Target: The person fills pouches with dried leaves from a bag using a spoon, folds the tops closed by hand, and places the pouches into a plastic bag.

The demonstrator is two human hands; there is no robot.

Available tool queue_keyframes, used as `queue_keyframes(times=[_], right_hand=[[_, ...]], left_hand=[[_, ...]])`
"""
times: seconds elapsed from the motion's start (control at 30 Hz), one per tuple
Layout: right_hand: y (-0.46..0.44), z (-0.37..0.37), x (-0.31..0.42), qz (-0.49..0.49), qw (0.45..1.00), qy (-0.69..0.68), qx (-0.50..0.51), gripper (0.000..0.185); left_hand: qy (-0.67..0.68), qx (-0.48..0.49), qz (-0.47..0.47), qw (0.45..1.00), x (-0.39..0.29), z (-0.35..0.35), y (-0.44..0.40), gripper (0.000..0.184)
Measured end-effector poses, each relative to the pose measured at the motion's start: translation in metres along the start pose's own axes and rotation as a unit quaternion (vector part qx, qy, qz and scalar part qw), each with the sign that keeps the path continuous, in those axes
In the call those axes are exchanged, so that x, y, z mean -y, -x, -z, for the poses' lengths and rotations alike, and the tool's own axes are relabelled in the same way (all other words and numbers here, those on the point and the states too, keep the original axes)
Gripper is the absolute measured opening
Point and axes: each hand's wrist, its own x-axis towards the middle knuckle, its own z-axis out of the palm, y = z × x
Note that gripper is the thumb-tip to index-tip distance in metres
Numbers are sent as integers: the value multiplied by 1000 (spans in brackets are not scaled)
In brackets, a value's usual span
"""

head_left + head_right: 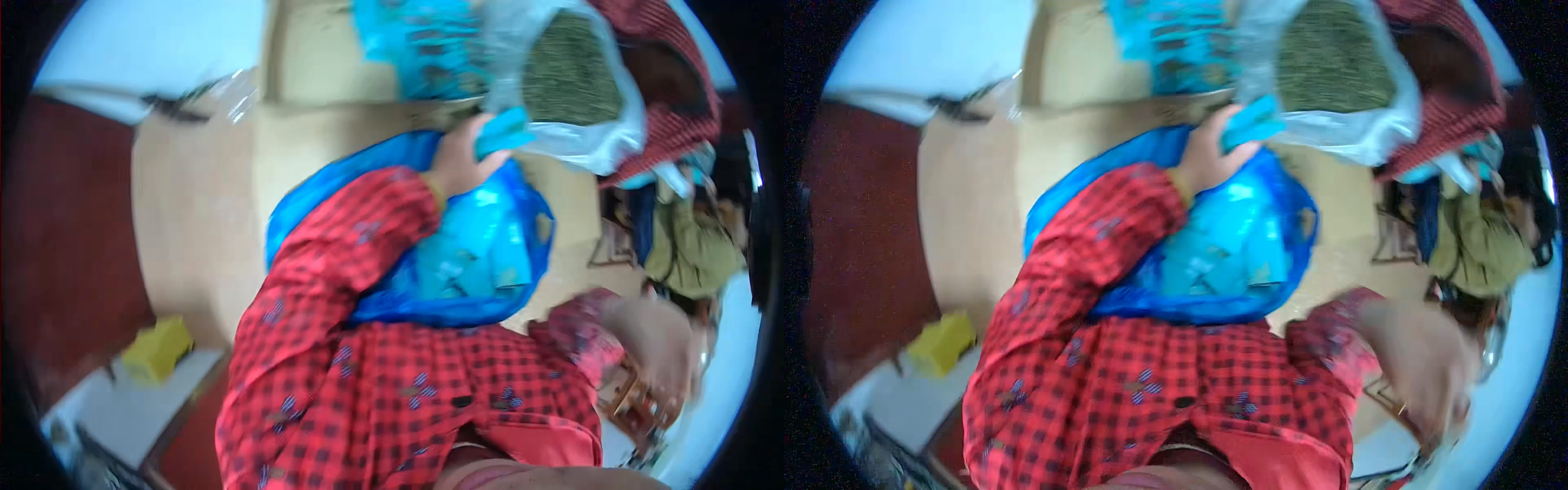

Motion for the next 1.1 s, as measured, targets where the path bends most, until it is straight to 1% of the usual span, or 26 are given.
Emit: queue_keyframes(times=[0.03, 0.07, 0.1, 0.13, 0.17, 0.23, 0.27, 0.33, 0.37, 0.4, 0.5, 0.53, 0.57, 0.63, 0.67, 0.77, 0.8, 0.87, 0.9, 0.93, 1.03, 1.1], right_hand=[[13, -53, 122, 11, 998, 0, -66, 33], [17, -86, 185, 22, 992, -9, -127, 34], [12, -78, 192, 32, 982, -24, -183, 34], [-5, -101, 216, -65, 983, -157, -67, 36], [-13, -122, 202, -111, 952, -287, 1, 35], [-26, -145, 178, -137, 940, -311, 25, 28], [-35, -153, 165, -134, 942, -308, 19, 28], [-52, -163, 142, -168, 923, -341, 59, 25], [-57, -166, 134, -186, 912, -358, 79, 24], [-59, -168, 134, -185, 913, -356, 75, 24], [-62, -178, 141, -122, 945, -284, 105, 20], [-62, -179, 142, -127, 947, -279, 100, 20], [-63, -179, 145, -94, 970, -196, 112, 20], [-64, -181, 153, -27, 990, -28, 137, 21], [-62, -180, 158, -32, 990, -26, 134, 21], [-57, -181, 177, 99, 987, 86, 89, 23], [-58, -184, 179, 96, 988, 86, 88, 23], [-63, -192, 181, 147, 972, 122, 135, 25], [-65, -194, 180, 171, 963, 140, 157, 26], [-66, -196, 180, 166, 964, 140, 153, 26], [-72, -200, 180, 228, 934, 176, 210, 25], [-70, -204, 172, 221, 942, 161, 196, 25]], left_hand=[[2, 6, -35, 999, -7, 1, -4, 64], [-3, 9, -65, 998, -12, 1, -8, 65], [7, 21, -80, 997, -17, -3, -12, 65], [4, 19, -86, 996, -22, -3, -15, 65], [-3, 15, -90, 996, -27, -6, -18, 64], [-3, 8, -101, 995, -30, -10, -25, 64], [-11, -10, -90, 996, -29, -12, -27, 64], [-27, -46, -64, 997, -22, -18, -27, 65], [-25, -45, -68, 996, -17, -19, -24, 65], [-34, -44, -67, 996, -9, -20, -19, 65], [-49, -37, -67, 996, 2, -17, -14, 67], [-46, -40, -55, 997, 5, -15, -14, 66], [-41, -42, -41, 997, 4, -14, -14, 66], [-34, -40, -29, 998, 3, -16, -12, 65], [-36, -43, -38, 998, 3, -16, -12, 64], [-45, -48, -58, 996, 6, -14, -13, 63], [-30, -47, -51, 997, 7, -15, -12, 65], [1, -43, -39, 998, 8, -15, -11, 69], [1, -38, -43, 998, 9, -16, -10, 69], [-2, -37, -42, 998, 10, -16, -10, 69], [-10, -34, -44, 998, 13, -15, -10, 69], [-13, -31, -42, 999, 14, -16, -9, 69]])
